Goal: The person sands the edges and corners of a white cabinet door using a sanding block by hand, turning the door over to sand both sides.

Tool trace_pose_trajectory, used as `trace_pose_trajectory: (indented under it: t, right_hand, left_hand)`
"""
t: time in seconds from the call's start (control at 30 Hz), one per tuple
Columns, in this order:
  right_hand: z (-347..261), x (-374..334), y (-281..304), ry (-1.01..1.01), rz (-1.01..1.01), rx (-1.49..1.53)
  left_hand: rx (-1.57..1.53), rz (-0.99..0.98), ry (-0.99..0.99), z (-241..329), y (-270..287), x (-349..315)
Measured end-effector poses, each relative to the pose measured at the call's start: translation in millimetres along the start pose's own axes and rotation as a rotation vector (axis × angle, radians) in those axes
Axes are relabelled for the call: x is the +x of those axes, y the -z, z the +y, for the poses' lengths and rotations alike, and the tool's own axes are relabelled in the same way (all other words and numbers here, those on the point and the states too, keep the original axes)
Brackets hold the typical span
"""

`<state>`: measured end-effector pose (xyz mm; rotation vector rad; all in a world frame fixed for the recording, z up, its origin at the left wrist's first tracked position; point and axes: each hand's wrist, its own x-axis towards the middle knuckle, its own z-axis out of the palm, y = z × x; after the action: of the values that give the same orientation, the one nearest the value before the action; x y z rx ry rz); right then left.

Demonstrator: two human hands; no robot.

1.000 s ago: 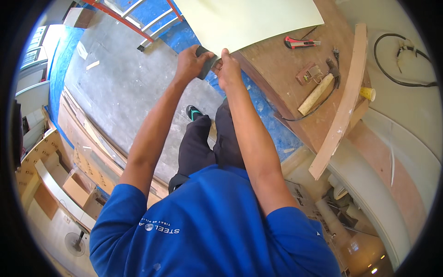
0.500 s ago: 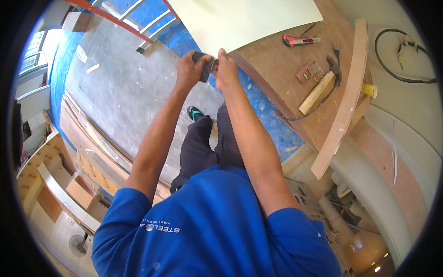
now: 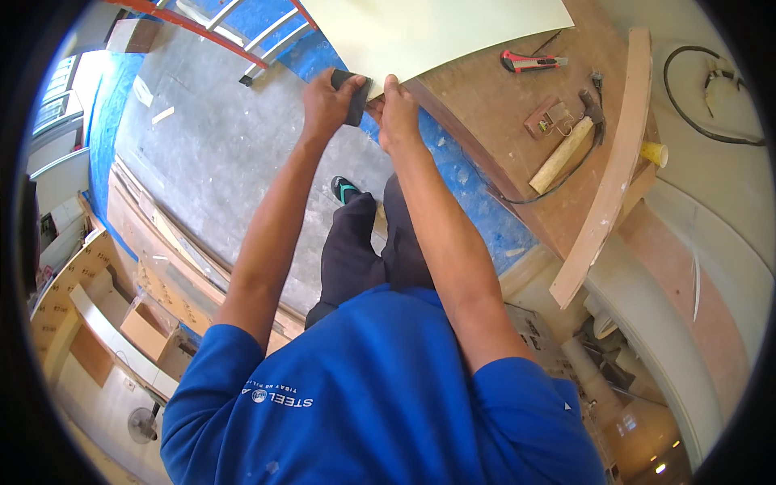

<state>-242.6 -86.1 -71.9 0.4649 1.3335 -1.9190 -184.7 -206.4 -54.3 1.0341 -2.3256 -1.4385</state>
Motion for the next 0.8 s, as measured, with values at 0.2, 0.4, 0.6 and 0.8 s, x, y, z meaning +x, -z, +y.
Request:
trace_pose_trajectory:
  t: [0.2,0.4,0.6,0.8]
  right_hand:
    - [2,2,3,-0.047,0.018,-0.05]
    - [-3,-2,1,-0.053,-0.002,-0.018]
    - [-9,-2,7,-0.044,-0.072,-0.051]
    - [-2,2,7,-0.07,-0.054,-0.011]
  left_hand:
    - [0.028,-0.138,-0.043,-19,4,4]
    - [-0.059,-0.124,-0.007,-14,0,10]
    - [-0.123,-0.281,0.024,-27,11,-9]
    - [-0.32,-0.214,0.104,-15,8,29]
